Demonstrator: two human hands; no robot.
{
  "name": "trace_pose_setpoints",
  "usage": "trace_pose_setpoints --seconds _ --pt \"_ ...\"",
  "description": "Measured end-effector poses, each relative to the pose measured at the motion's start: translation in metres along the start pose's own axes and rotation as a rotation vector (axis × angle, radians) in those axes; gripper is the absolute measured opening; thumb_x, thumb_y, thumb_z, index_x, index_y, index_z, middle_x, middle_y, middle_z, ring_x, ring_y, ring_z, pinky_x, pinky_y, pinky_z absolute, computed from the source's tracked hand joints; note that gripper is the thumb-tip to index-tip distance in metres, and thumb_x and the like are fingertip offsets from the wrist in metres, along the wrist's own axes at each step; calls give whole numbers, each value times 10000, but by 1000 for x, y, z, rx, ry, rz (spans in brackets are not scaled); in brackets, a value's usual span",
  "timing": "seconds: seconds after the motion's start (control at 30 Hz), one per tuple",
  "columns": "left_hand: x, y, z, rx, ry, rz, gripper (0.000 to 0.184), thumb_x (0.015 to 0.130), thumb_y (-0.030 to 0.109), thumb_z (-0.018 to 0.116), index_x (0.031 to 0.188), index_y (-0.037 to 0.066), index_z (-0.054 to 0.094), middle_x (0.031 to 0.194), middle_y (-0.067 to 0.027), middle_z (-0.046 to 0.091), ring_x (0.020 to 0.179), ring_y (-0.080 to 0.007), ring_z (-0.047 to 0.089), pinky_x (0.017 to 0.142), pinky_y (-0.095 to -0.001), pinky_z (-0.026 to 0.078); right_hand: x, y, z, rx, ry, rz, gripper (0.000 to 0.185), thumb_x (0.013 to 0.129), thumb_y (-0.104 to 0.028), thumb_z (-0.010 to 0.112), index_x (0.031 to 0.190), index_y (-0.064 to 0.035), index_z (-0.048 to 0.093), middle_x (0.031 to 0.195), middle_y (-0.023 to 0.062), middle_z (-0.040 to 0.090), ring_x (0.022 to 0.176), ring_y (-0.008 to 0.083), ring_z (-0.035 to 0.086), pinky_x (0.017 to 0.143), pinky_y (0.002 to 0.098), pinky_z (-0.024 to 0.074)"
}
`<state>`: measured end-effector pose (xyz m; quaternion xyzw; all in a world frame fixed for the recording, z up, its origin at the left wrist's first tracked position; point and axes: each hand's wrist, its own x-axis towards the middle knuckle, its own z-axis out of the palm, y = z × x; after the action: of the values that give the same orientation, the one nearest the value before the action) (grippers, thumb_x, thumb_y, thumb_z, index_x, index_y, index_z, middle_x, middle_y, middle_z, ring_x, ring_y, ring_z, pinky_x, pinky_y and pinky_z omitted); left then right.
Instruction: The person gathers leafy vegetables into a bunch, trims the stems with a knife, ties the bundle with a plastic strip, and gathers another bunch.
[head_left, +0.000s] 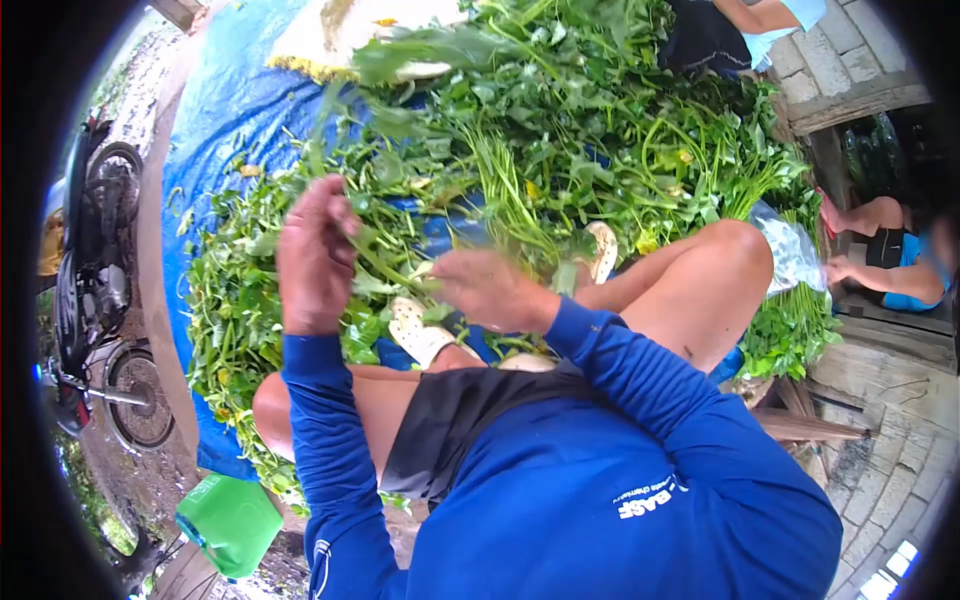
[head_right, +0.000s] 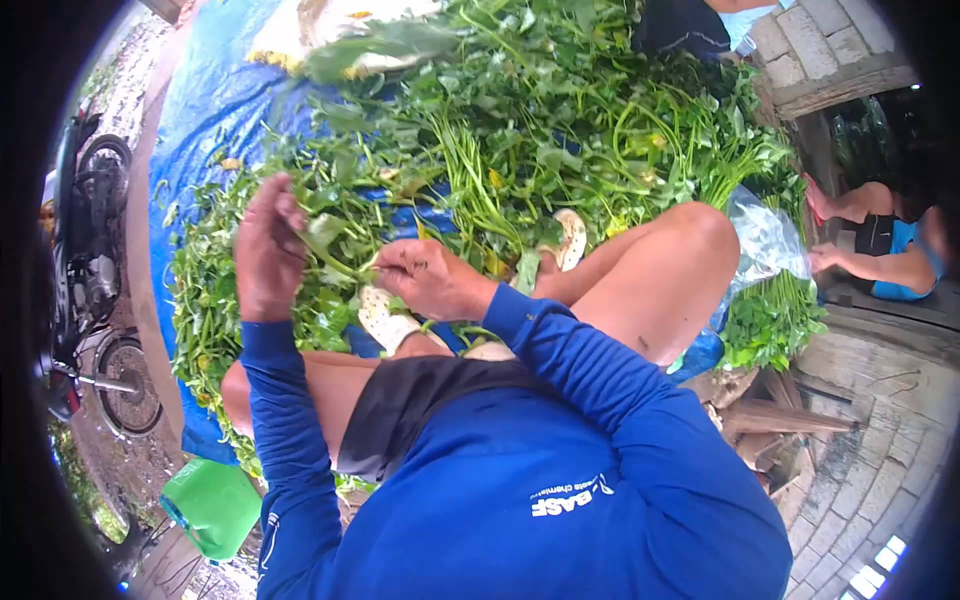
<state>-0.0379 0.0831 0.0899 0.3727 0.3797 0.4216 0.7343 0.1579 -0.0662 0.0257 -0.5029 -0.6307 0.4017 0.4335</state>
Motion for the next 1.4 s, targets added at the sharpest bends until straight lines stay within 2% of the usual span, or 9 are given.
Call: trace_pose_setpoints --seconds 0.03,0.2,0.27,0.33,0.43,0.67,0.73,1.03,1.4 --pt "0 6 -6 15 27 38 291 1085 302 669 1207 40 697 830 39 659 698 -50 629 506 -150 390 -14 9 5 -74 -261 285 274 1037 -250 646 1128 -1 718 1076 193 684 1014 382 670 903 465 541" --pt "5 22 -22 42 88 78 296 1093 304 660 1216 37 697 856 27 677 716 -58 640 517 -161 391 -47 90 0 -398 -339 482 356 872 -340 735 1102 -70 766 1124 233 707 1116 411 690 975 505 543" --pt "4 19 -17 70 110 81 297 1092 305 662 1215 37 699 863 23 686 716 -59 644 514 -169 390 -25 124 -22 -159 167 668 377 850 -283 710 1154 -66 760 1216 237 691 1177 425 661 1024 487 531" --pt "3 18 -9 90 100 62 294 1085 305 673 1212 42 707 865 23 693 707 -56 643 512 -179 386 -11 149 -41 -623 435 698 363 863 -263 686 1161 -71 764 1148 232 724 1086 431 693 997 471 556" --pt "8 14 -7 126 72 17 299 1078 314 681 1213 50 717 872 28 693 702 -50 640 512 -176 377 -10 214 -53 -890 375 753 307 881 -237 662 1126 -92 777 1063 229 761 995 434 724 961 454 579" --pt "10 14 -8 144 7 9 291 1096 300 648 1244 55 701 887 37 690 734 -43 643 535 -174 401 22 144 -148 116 212 953 333 913 -308 827 1157 -88 766 957 56 763 798 177 694 760 349 572" --pt "10 16 -9 126 5 6 272 1098 302 644 1215 62 700 885 34 696 733 -44 646 533 -173 401 32 57 -156 296 316 876 201 985 -259 797 1135 -149 722 858 -94 650 742 43 592 697 258 526" --pt "0 4 12 150 -15 -75 240 1075 337 679 1146 110 711 916 32 718 768 -60 671 583 -190 447 8 33 -190 190 302 647 364 1018 -370 750 1174 -56 655 1043 46 694 927 177 719 803 362 628" --pt "-15 -6 38 235 -118 -66 290 1089 362 652 1163 89 718 939 19 711 811 -66 671 648 -202 472 -1 -24 -166 246 427 423 215 1063 -268 706 1185 -92 693 950 -54 669 801 41 617 731 251 545"
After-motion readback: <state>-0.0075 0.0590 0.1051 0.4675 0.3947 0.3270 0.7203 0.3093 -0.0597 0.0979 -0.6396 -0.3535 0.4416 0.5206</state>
